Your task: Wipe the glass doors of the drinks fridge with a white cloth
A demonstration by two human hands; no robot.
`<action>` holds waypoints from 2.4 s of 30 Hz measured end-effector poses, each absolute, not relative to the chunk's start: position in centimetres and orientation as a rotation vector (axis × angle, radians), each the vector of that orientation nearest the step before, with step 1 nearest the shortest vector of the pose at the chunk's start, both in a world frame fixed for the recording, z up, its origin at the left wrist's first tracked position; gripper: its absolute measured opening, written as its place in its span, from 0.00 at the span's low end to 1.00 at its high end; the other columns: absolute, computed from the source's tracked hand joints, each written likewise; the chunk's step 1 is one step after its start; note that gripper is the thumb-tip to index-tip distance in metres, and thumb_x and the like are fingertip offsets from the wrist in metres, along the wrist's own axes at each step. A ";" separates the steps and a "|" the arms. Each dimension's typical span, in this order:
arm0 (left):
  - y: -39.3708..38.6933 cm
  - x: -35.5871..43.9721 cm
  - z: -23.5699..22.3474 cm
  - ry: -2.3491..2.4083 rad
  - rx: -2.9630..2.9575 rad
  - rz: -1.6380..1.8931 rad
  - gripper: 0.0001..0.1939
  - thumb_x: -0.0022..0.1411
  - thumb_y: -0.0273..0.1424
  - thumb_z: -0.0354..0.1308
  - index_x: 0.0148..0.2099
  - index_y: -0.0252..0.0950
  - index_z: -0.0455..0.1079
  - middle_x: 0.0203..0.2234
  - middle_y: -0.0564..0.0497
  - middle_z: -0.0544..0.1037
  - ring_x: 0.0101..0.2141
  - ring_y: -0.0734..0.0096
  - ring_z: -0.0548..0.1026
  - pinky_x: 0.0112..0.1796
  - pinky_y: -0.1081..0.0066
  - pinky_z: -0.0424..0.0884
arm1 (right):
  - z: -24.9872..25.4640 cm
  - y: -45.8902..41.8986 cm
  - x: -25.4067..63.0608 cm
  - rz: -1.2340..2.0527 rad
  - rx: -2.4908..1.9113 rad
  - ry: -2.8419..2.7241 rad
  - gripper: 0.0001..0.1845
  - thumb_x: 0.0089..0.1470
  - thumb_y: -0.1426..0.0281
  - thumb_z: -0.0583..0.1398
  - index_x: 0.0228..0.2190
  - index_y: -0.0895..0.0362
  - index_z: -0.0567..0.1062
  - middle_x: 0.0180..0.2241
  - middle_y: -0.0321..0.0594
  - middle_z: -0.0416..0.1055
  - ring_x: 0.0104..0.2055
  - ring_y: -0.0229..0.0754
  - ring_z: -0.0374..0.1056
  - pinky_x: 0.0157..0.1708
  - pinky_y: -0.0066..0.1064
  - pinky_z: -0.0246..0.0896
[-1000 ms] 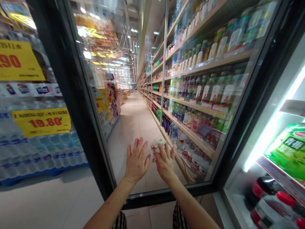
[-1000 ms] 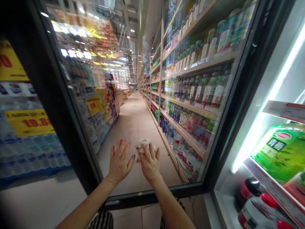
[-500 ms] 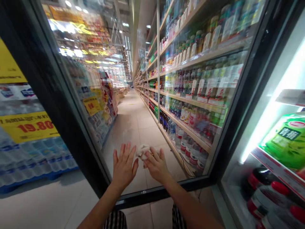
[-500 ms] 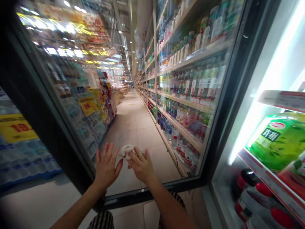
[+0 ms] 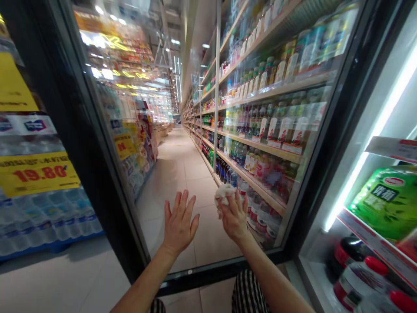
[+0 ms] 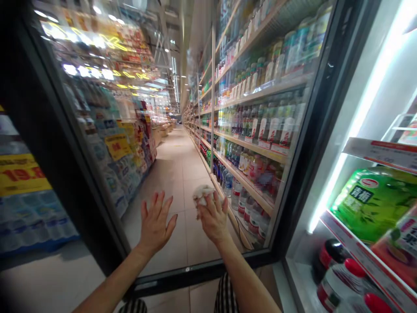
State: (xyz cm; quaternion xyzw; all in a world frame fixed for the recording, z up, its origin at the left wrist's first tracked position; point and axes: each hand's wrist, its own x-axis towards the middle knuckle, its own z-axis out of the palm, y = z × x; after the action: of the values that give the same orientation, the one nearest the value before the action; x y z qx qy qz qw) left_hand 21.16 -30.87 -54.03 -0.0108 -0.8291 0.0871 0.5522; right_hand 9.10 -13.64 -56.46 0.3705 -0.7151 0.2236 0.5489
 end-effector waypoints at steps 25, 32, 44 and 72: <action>-37.5 24.6 -50.0 -1.802 0.208 0.175 0.34 0.58 0.31 0.50 0.64 0.36 0.41 0.62 0.39 0.47 0.62 0.58 0.44 0.58 0.51 0.41 | -46.7 -21.5 12.8 0.420 1.126 -1.459 0.16 0.55 0.69 0.52 0.45 0.49 0.70 0.55 0.37 0.60 0.64 0.43 0.37 0.60 0.49 0.29; -38.1 27.3 -49.8 -1.795 0.115 0.103 0.33 0.58 0.29 0.48 0.64 0.38 0.40 0.63 0.41 0.45 0.61 0.57 0.45 0.57 0.52 0.50 | -42.4 -23.3 12.5 0.749 0.668 -1.524 0.23 0.55 0.71 0.50 0.53 0.56 0.63 0.60 0.49 0.49 0.64 0.53 0.35 0.57 0.57 0.32; -37.3 25.8 -44.5 -1.737 0.067 0.087 0.32 0.60 0.31 0.46 0.64 0.39 0.39 0.63 0.42 0.45 0.62 0.57 0.44 0.57 0.52 0.48 | -39.9 -25.0 13.8 0.654 0.829 -1.510 0.22 0.55 0.70 0.51 0.52 0.52 0.63 0.59 0.44 0.53 0.65 0.50 0.35 0.58 0.56 0.28; -34.1 19.0 -37.8 -1.728 0.110 0.224 0.37 0.58 0.36 0.50 0.64 0.35 0.37 0.62 0.40 0.47 0.62 0.58 0.42 0.58 0.52 0.40 | -38.8 -11.8 4.5 0.495 0.695 -1.609 0.24 0.55 0.67 0.49 0.54 0.47 0.62 0.60 0.41 0.52 0.64 0.49 0.40 0.58 0.52 0.37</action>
State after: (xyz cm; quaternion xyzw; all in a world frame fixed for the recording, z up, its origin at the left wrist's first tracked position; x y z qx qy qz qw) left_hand 18.97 -34.13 -37.80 0.0482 -0.7583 0.0982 0.6426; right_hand 4.49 -11.81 -38.82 0.3013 -0.6980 0.2145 0.6132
